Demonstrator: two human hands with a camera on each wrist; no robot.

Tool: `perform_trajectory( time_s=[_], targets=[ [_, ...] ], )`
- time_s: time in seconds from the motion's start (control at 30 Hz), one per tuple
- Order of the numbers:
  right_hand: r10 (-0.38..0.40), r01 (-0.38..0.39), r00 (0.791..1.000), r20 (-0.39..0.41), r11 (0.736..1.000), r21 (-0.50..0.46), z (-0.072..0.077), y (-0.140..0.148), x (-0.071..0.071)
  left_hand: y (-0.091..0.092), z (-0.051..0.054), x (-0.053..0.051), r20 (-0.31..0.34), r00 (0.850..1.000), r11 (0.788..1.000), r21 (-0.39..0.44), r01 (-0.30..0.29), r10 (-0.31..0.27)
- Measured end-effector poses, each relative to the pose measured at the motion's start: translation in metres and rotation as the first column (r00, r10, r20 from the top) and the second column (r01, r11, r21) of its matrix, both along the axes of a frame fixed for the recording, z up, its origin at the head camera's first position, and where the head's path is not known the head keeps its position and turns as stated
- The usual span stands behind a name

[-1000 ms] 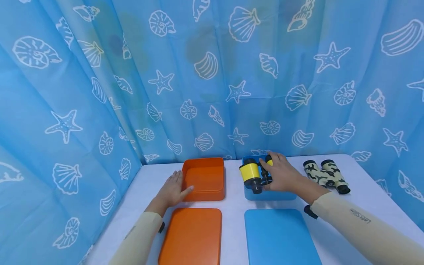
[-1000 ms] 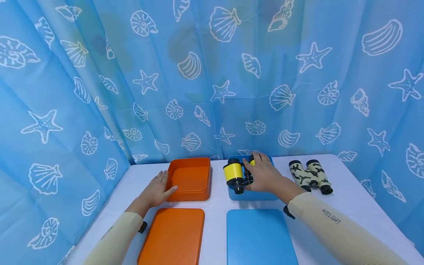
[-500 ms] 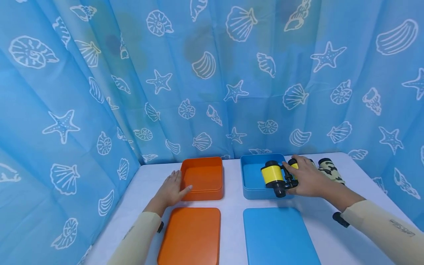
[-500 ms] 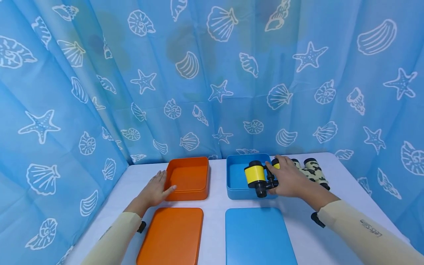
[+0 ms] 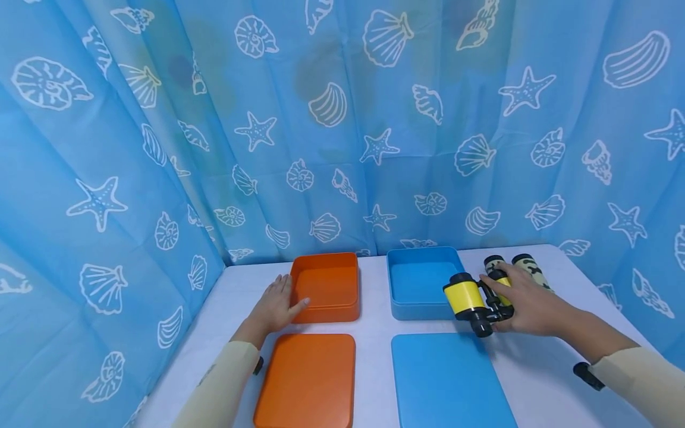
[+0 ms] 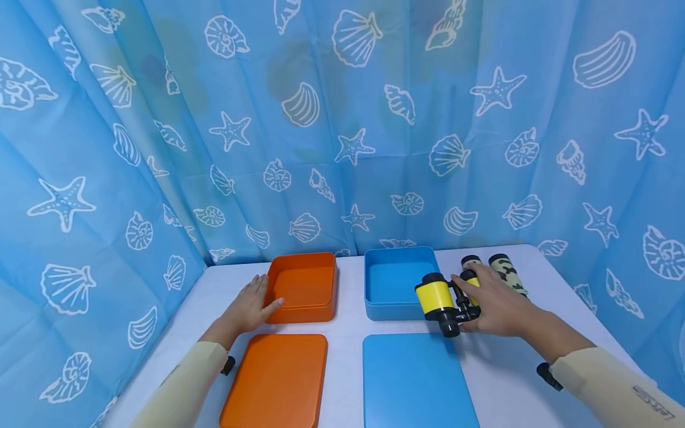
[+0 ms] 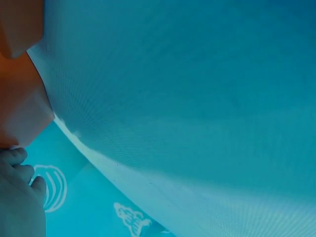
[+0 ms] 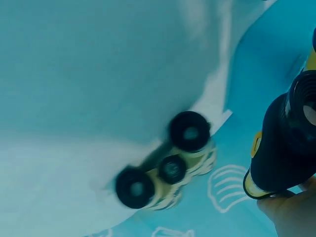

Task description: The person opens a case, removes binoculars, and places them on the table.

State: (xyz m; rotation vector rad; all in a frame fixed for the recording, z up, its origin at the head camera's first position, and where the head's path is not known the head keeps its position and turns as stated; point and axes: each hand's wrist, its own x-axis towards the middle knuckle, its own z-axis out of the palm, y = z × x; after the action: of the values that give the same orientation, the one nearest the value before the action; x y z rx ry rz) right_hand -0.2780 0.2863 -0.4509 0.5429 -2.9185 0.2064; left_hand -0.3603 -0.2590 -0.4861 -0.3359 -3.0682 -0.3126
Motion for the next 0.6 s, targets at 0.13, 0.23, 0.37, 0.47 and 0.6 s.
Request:
perform_trajectory(
  time_s=[0.13,0.23,0.37,0.47,0.6],
  targets=[
    [-0.010,0.010,1.000,0.018,1.000,-0.014,-0.004,0.012,0.008,-0.001,-0.001,0.000,0.005,1.000,1.000,0.005,-0.002,0.002],
    [-0.025,0.026,0.999,0.032,0.999,-0.024,-0.005,0.021,0.015,-0.001,-0.002,0.002,0.008,1.000,1.000,0.010,-0.004,0.004],
    [-0.052,0.054,0.996,0.066,0.998,-0.026,-0.009,0.033,0.024,-0.001,-0.001,0.003,0.005,1.000,1.000,0.012,-0.005,0.005],
    [-0.065,0.067,0.994,0.088,0.998,-0.019,-0.015,0.040,0.030,-0.001,0.000,0.004,-0.002,1.000,1.000,0.015,-0.003,0.003],
    [-0.073,0.074,0.991,0.109,0.997,-0.006,-0.024,0.048,0.038,-0.001,-0.001,0.004,-0.013,1.000,1.000,0.019,0.004,-0.004]
  ],
)
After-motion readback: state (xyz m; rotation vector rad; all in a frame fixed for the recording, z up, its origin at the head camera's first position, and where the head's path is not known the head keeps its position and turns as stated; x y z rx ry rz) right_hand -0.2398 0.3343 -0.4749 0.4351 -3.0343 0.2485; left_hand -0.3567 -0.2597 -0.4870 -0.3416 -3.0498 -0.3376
